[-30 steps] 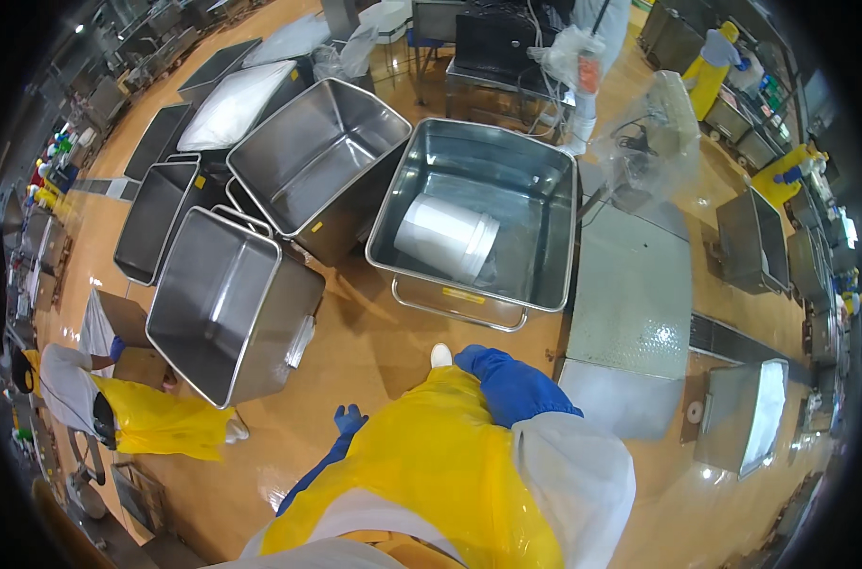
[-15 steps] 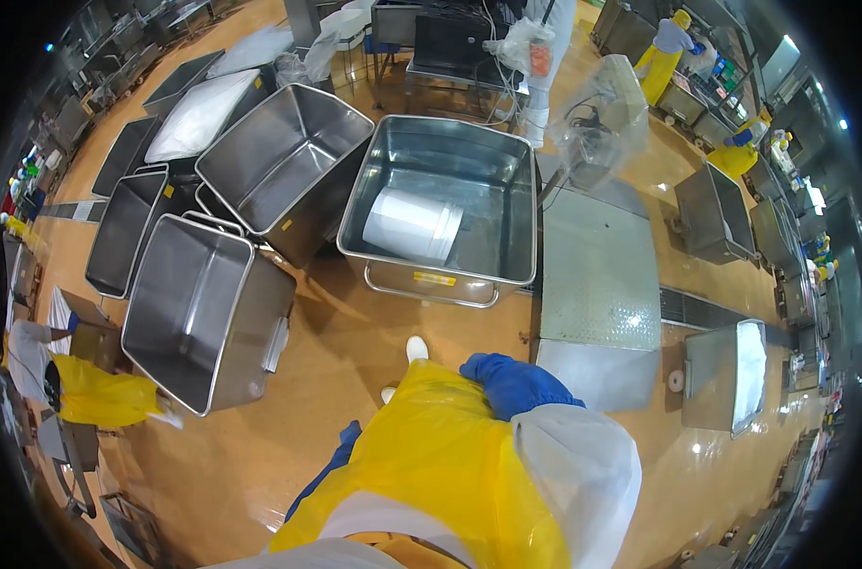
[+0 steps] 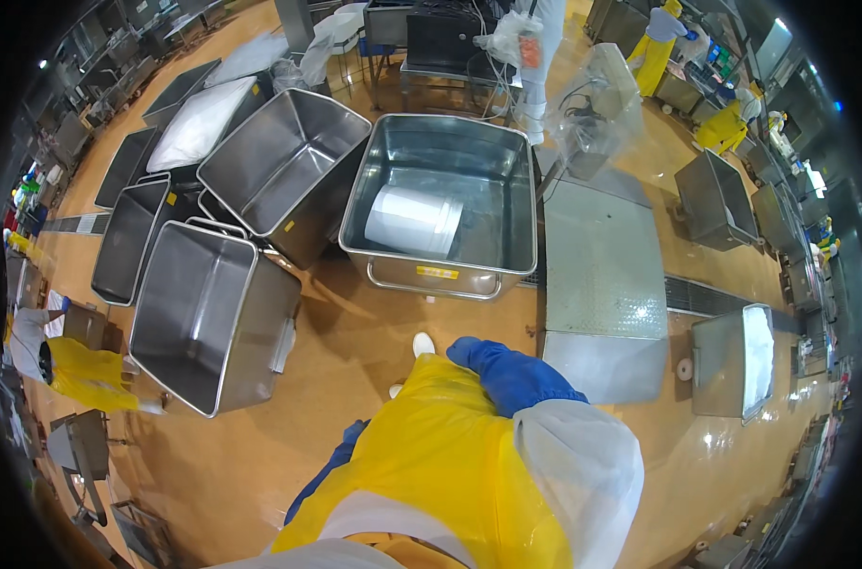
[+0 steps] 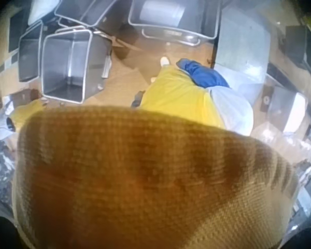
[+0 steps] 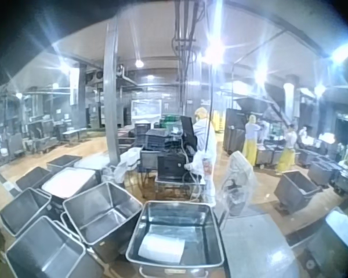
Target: The person moves through a commercial kitchen area, picks up a metal tray containing a large piece of raw meat wrapped in plastic, and carries it to a designated area. They then place the tray down and retrieve a roll of tape, preparing to secure the plastic wrap.
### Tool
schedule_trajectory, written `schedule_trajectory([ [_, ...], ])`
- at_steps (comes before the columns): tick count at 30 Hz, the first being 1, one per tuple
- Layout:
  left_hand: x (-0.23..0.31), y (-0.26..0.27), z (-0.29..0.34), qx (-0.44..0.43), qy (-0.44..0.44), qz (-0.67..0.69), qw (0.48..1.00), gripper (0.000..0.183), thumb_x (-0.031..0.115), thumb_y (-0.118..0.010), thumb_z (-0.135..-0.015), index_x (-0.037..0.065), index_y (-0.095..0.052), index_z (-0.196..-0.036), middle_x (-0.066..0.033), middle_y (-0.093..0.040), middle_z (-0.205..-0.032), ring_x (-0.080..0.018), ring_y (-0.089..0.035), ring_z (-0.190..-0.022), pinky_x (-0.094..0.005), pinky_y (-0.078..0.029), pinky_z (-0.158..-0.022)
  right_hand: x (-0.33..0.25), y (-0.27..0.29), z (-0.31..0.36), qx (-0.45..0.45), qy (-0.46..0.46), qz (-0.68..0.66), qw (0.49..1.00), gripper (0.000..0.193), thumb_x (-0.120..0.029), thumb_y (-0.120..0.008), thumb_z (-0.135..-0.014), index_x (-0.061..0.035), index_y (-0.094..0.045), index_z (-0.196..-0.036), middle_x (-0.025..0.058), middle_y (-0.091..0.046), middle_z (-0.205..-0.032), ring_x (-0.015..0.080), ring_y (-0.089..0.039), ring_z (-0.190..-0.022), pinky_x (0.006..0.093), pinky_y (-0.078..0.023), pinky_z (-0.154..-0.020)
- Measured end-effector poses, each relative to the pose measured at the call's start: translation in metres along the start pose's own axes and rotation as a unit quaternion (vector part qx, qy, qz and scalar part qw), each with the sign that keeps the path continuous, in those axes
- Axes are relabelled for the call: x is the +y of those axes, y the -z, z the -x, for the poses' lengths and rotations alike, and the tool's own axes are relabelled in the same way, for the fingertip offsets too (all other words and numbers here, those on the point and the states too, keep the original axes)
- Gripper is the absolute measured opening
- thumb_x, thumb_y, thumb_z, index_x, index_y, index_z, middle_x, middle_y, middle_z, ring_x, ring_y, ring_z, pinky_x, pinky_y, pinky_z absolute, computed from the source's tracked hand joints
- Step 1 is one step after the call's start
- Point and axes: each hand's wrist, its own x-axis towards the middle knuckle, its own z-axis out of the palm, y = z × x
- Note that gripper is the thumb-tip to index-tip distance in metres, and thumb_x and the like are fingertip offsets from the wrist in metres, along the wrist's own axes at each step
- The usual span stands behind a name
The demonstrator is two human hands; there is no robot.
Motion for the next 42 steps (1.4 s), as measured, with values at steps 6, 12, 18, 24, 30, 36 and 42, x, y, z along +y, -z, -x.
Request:
schedule_trajectory([
  [6, 0.026, 0.003, -0.011, 0.038, -0.049, -0.036, 0.997, 0.04, 0.031, -0.041, -0.096, 0.005, -0.063, -0.116, -0.0214, -0.067, -0.092, -0.027, -0.059, -0.057, -0.0371, -0.047, -0.05, 0.012, -0.001, 0.009, 0.023, -0.015, -0.011, 1.0, 0.045, -0.043, -0.049, -0.088, -0.0052, -0.072, -0.096, 0.0191, -0.069, -0.102, 0.0382, -0.064, -0.097, 0.0449, -0.048, -0.088],
  [12, 0.04, 0.003, -0.015, 0.072, -0.109, -0.061, 0.99, 0.04, 0.033, -0.041, -0.096, 0.006, -0.063, -0.116, -0.0235, -0.067, -0.087, -0.0262, -0.057, -0.055, -0.037, -0.045, -0.048, 0.032, -0.001, 0.016, 0.026, -0.012, -0.049, 0.998, 0.039, -0.041, -0.053, -0.088, -0.0076, -0.074, -0.093, 0.0165, -0.071, -0.095, 0.0339, -0.066, -0.089, 0.0416, -0.05, -0.085],
  [18, 0.039, 0.003, -0.016, 0.019, -0.039, -0.045, 0.998, 0.041, 0.032, -0.04, -0.096, 0.005, -0.063, -0.116, -0.0216, -0.067, -0.092, -0.0256, -0.059, -0.06, -0.0365, -0.046, -0.053, 0.034, -0.004, 0.024, -0.002, -0.038, -0.08, 0.996, 0.042, -0.04, -0.049, -0.089, -0.0064, -0.072, -0.1, 0.0184, -0.068, -0.105, 0.0365, -0.063, -0.1, 0.0433, -0.048, -0.091],
  [24, 0.032, 0.001, -0.013, -0.012, 0.0, -0.042, 0.999, 0.041, 0.031, -0.04, -0.096, 0.004, -0.063, -0.116, -0.0196, -0.067, -0.097, -0.025, -0.06, -0.066, -0.0361, -0.047, -0.058, 0.035, -0.015, 0.03, -0.001, -0.045, -0.098, 0.994, 0.044, -0.041, -0.047, -0.089, -0.0055, -0.071, -0.101, 0.0206, -0.067, -0.107, 0.0388, -0.062, -0.102, 0.0449, -0.047, -0.092],
  [30, 0.022, 0.003, -0.007, -0.034, 0.033, -0.038, 0.998, 0.041, 0.03, -0.039, -0.096, 0.002, -0.063, -0.116, -0.0177, -0.067, -0.102, -0.0244, -0.062, -0.072, -0.0356, -0.048, -0.063, 0.021, 0.004, 0.022, 0.153, 0.023, -0.133, 0.979, 0.036, -0.038, -0.057, -0.09, -0.0062, -0.073, -0.094, 0.0149, -0.071, -0.092, 0.0299, -0.068, -0.086, 0.0396, -0.051, -0.083],
  [36, 0.025, 0.001, -0.01, -0.05, 0.061, -0.033, 0.996, 0.042, 0.029, -0.039, -0.096, 0.001, -0.063, -0.115, -0.0158, -0.067, -0.107, -0.0238, -0.063, -0.078, -0.0351, -0.049, -0.068, 0.03, 0.125, -0.017, 0.435, 0.065, -0.336, 0.833, 0.026, -0.024, -0.06, -0.094, -0.0003, -0.069, -0.101, 0.0076, -0.07, -0.086, 0.0146, -0.063, -0.079, 0.0309, -0.051, -0.078],
  [42, 0.027, 0.005, -0.017, -0.047, 0.103, -0.031, 0.993, 0.042, 0.029, -0.038, -0.096, 0.0, -0.062, -0.115, -0.0139, -0.067, -0.112, -0.0232, -0.064, -0.084, -0.0347, -0.05, -0.073, 0.027, 0.301, -0.006, 0.609, 0.152, -0.415, 0.659, 0.025, -0.018, -0.063, -0.094, 0.002, -0.065, -0.11, 0.0055, -0.067, -0.096, 0.0118, -0.06, -0.086, 0.0285, -0.05, -0.078],
])
